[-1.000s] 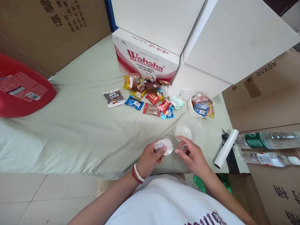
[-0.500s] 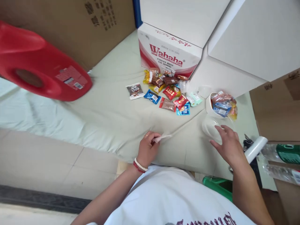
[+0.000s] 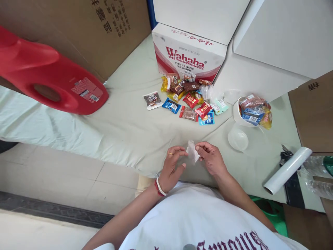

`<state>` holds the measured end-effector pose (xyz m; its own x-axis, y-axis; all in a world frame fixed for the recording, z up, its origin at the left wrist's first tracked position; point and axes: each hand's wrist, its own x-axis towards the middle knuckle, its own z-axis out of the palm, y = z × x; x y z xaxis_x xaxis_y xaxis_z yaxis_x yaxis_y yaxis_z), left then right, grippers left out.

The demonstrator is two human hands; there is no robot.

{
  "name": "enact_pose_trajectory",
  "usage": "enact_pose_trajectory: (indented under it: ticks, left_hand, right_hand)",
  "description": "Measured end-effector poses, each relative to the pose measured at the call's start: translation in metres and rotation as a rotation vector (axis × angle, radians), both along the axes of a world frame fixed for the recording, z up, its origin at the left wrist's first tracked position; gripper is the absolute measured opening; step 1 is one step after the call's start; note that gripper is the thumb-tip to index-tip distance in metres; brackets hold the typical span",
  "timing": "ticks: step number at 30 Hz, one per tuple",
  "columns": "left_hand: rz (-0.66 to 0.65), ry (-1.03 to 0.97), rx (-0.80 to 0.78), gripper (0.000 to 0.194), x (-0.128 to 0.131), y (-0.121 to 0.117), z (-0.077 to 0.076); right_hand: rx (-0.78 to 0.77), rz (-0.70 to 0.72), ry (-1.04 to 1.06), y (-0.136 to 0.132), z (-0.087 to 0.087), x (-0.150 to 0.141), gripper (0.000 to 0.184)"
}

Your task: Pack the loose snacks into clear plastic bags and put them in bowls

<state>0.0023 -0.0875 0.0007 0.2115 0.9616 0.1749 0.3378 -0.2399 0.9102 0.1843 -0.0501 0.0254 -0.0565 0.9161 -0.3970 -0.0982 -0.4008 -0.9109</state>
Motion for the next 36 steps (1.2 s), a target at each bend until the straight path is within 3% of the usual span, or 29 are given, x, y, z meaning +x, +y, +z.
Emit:
enact_pose_trajectory:
  ticks: [5, 10, 14, 18, 19, 21, 23, 25, 27, 31, 33, 36]
  left_hand:
    - [0.148, -0.204, -0.279, 0.023, 0.016, 0.009, 0.006]
    - [0.185, -0.512, -0.576, 0.033, 0.001, 0.020, 0.005]
    - [0.132, -0.576, -0.667, 0.041, -0.009, 0.020, 0.008]
    - [0.146, -0.628, -0.663, 0.044, -0.001, 0.018, 0.011]
    - [0.153, -0.635, -0.655, 0.045, 0.001, 0.018, 0.011]
    - [0.156, -0.635, -0.640, 0.048, 0.003, 0.017, 0.011]
    - [0.152, -0.628, -0.630, 0.051, 0.003, 0.017, 0.011]
    - [0.158, -0.630, -0.626, 0.053, 0.000, 0.016, 0.010]
    - [0.179, -0.660, -0.630, 0.054, -0.004, 0.016, 0.008]
    - [0.186, -0.679, -0.651, 0.053, -0.023, 0.018, 0.004]
    - [0.185, -0.586, -0.617, 0.049, -0.036, 0.024, 0.003]
    - [0.231, -0.391, -0.494, 0.041, -0.060, 0.045, 0.001]
  right_hand:
    - [0.114, 0.169, -0.102, -0.002, 0.012, 0.006, 0.026]
    - [0.159, 0.095, -0.221, 0.008, 0.015, 0.046, 0.027]
    - [0.215, 0.086, -0.373, 0.016, 0.013, 0.071, 0.028]
    - [0.494, 0.007, -0.663, 0.014, 0.020, 0.065, 0.022]
    - [0.572, 0.028, -0.692, 0.012, 0.022, 0.059, 0.020]
    - [0.661, 0.198, -0.663, 0.006, 0.025, 0.046, 0.021]
    - [0.669, 0.423, -0.588, 0.001, 0.023, 0.033, 0.019]
    - [0.633, 0.513, -0.525, -0.001, 0.016, 0.024, 0.014]
    - [0.558, 0.439, -0.439, -0.002, 0.008, 0.021, 0.014]
    - [0.278, 0.072, -0.164, 0.001, 0.000, 0.035, 0.023]
    - [0.171, -0.063, -0.067, 0.004, 0.001, 0.045, 0.032]
    - [0.173, -0.168, -0.032, 0.004, 0.005, 0.055, 0.039]
